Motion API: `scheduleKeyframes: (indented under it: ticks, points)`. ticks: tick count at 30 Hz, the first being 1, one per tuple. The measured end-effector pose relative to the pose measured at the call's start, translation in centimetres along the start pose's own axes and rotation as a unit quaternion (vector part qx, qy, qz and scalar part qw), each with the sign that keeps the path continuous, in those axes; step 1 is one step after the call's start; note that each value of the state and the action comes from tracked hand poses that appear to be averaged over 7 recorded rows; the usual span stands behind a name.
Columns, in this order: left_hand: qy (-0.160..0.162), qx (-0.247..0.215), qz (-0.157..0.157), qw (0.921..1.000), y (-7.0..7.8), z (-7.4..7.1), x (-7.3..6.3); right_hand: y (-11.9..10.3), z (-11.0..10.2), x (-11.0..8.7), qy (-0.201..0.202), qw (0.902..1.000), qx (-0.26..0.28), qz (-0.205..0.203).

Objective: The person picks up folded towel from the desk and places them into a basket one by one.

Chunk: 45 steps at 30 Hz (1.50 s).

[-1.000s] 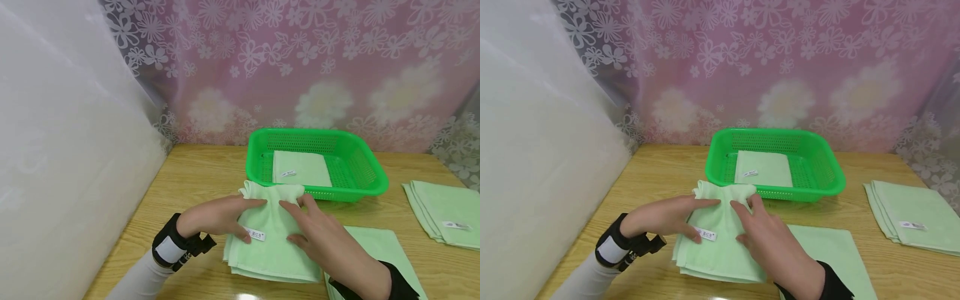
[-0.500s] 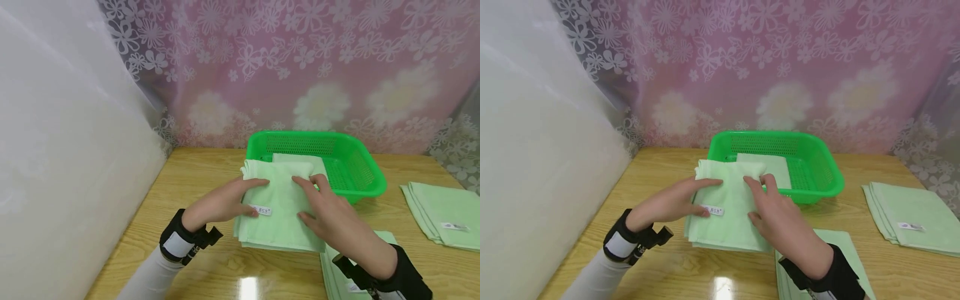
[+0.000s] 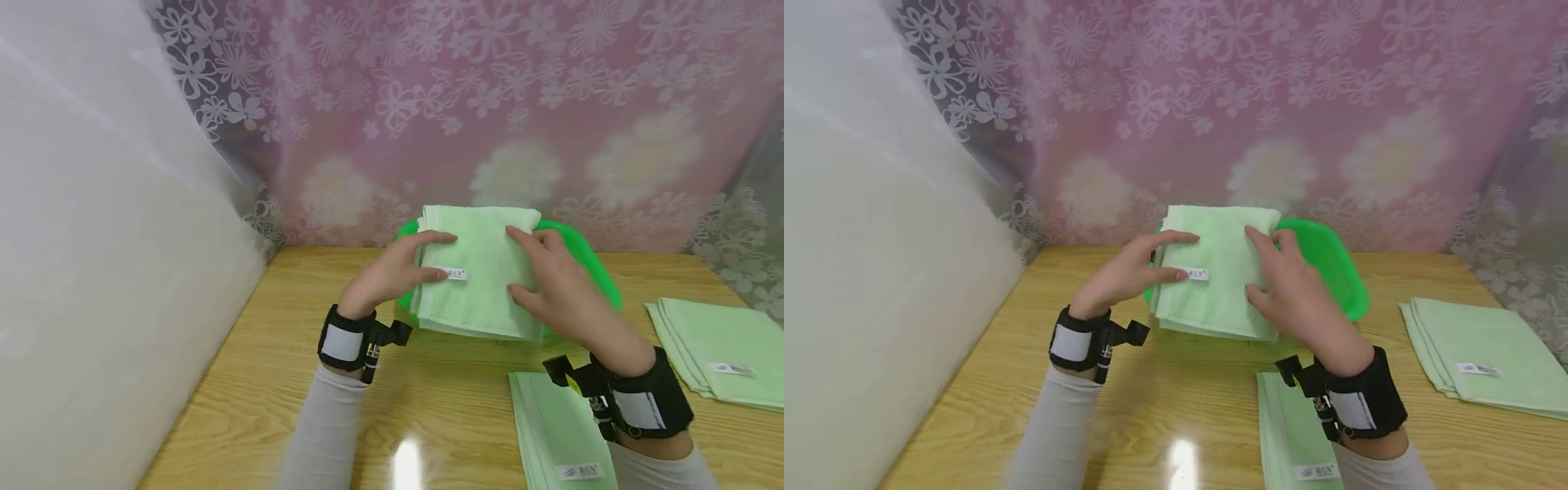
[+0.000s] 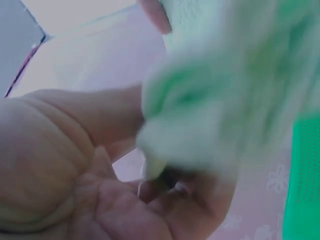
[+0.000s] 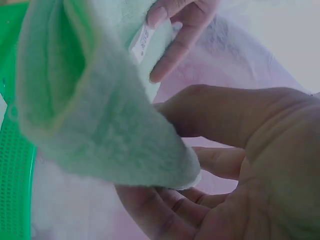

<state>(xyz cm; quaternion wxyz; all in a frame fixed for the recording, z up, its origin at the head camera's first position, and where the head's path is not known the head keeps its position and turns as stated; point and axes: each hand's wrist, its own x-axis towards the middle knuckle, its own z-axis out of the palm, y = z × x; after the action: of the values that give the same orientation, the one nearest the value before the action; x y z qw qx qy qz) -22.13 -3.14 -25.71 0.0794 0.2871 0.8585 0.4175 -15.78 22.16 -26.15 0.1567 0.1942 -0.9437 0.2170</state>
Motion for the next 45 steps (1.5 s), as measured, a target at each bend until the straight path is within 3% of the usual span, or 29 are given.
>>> scheduleKeyframes:
  ticks: [7,14,24,36,45]
  points:
    - [0.038,-0.036,-0.006,0.9986,0.4,1.3,2.0,1.6,-0.5,1.3,-0.008,0.9991,0.034,0.022]
    - [0.033,-0.036,-0.033,0.9983,-0.2,2.2,3.0,2.7,-0.3,1.7,-0.024,0.9982,0.042,0.036]
    - [0.023,-0.059,-0.031,0.9975,-1.9,2.3,4.2,5.0,0.5,2.4,-0.044,0.9965,0.063,0.033]
    - [0.013,-0.057,-0.055,0.9968,-3.9,3.1,6.1,7.9,2.6,3.7,-0.053,0.9933,0.083,0.06]
    - [0.012,-0.004,-0.074,0.9972,-5.4,5.2,7.9,10.2,4.6,4.4,-0.071,0.9901,0.086,0.085]
